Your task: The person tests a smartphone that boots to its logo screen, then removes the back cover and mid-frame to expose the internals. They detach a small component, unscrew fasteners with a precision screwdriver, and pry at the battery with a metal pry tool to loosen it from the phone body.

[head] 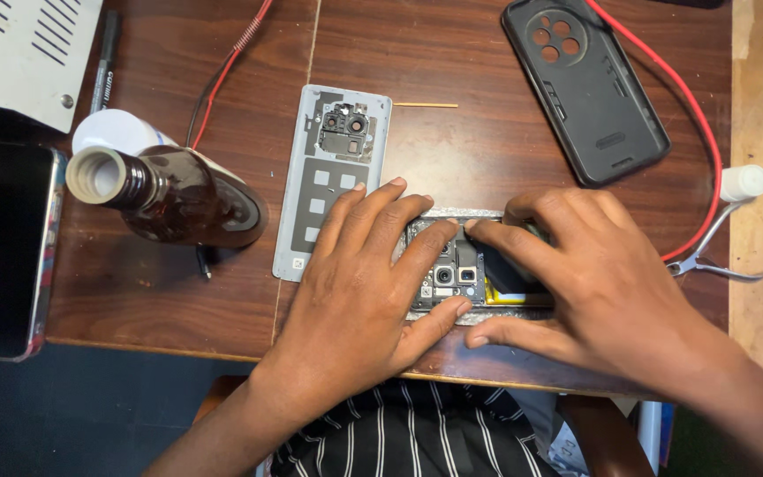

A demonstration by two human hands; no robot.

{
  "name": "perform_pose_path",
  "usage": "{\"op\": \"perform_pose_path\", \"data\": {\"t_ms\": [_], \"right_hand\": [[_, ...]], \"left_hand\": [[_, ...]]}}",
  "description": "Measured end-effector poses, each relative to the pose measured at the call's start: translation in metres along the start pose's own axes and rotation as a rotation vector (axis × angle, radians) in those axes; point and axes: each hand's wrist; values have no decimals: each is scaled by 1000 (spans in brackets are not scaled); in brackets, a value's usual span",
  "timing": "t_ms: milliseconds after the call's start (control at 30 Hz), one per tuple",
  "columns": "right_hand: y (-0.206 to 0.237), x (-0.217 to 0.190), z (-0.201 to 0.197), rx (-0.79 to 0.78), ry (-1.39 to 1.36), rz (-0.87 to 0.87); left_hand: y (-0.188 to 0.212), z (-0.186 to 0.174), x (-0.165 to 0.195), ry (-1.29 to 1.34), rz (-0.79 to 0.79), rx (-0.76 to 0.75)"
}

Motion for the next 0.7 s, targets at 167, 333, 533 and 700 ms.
{"op": "perform_pose_path", "data": {"t_ms": [167, 333, 533, 700], "right_hand": [[8, 1, -6, 51, -13, -29], [12, -3, -3, 74, 95, -116], [18, -4, -7, 110, 133, -154], [27, -9, -3, 148, 81, -158]], "left_hand": [[2, 2, 0, -9, 9, -13], [2, 3, 0, -14, 19, -23], [0, 3, 3, -8, 13, -11], [2, 4, 4, -3, 16, -7]]}}
Point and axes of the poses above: each hand's wrist, its own y-axis away from the middle knuckle, its own z-axis out of the palm, x = y × z, and after that the axes turned 11 degrees about x, right-handed
